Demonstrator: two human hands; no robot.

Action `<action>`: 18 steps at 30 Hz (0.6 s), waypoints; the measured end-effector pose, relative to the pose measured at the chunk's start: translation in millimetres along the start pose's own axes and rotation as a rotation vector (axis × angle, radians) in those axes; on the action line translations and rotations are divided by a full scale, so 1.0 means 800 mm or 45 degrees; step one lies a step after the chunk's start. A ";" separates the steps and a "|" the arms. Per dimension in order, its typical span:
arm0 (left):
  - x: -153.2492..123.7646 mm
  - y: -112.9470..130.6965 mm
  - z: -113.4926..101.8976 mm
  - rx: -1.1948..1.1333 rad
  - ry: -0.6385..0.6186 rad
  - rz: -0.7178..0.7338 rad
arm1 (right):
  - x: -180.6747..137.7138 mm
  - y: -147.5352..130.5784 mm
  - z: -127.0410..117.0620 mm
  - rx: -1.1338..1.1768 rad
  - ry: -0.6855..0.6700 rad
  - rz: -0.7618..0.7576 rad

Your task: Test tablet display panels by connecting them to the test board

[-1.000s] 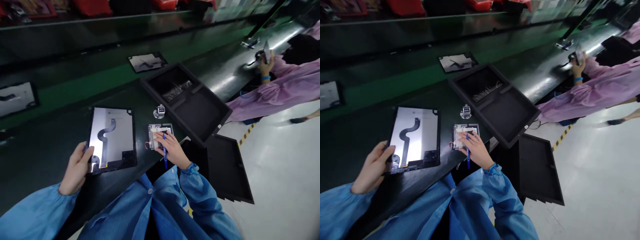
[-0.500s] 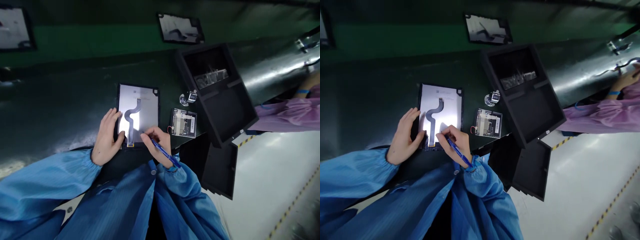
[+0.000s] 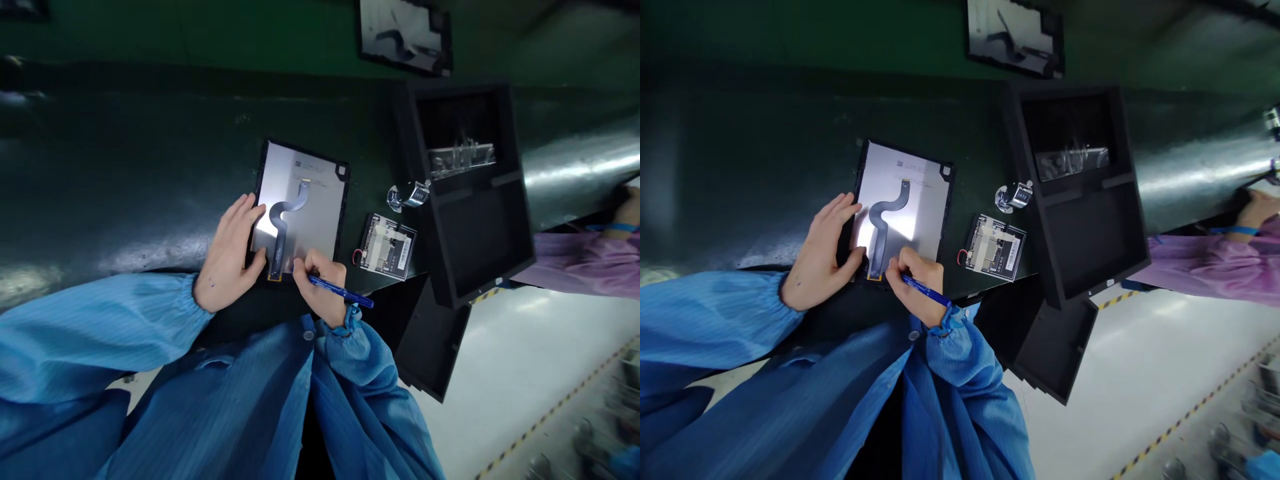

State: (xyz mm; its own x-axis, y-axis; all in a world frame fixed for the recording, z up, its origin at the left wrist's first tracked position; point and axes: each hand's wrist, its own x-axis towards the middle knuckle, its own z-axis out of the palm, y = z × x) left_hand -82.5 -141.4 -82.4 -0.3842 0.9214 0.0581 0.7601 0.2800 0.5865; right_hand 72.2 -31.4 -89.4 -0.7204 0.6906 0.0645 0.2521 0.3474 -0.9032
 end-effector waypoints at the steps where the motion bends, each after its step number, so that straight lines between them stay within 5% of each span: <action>1: 0.000 0.000 0.000 0.003 0.001 0.002 | 0.000 -0.001 0.001 -0.014 -0.005 -0.013; 7: 0.000 -0.001 0.001 -0.014 0.009 0.005 | -0.002 0.001 0.004 0.011 0.005 -0.073; 11: -0.001 -0.002 0.002 0.021 0.004 0.027 | 0.003 0.005 -0.009 0.232 0.102 0.098; 18: 0.001 0.004 0.003 0.145 -0.048 0.149 | 0.071 0.011 -0.061 0.277 0.006 0.136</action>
State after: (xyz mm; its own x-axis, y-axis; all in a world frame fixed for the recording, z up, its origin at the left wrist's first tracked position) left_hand -79.1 -139.4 -82.6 -0.2709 0.9585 0.0889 0.8540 0.1967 0.4816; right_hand 64.5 41.7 -72.8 -0.6936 0.7195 -0.0349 0.1816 0.1278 -0.9750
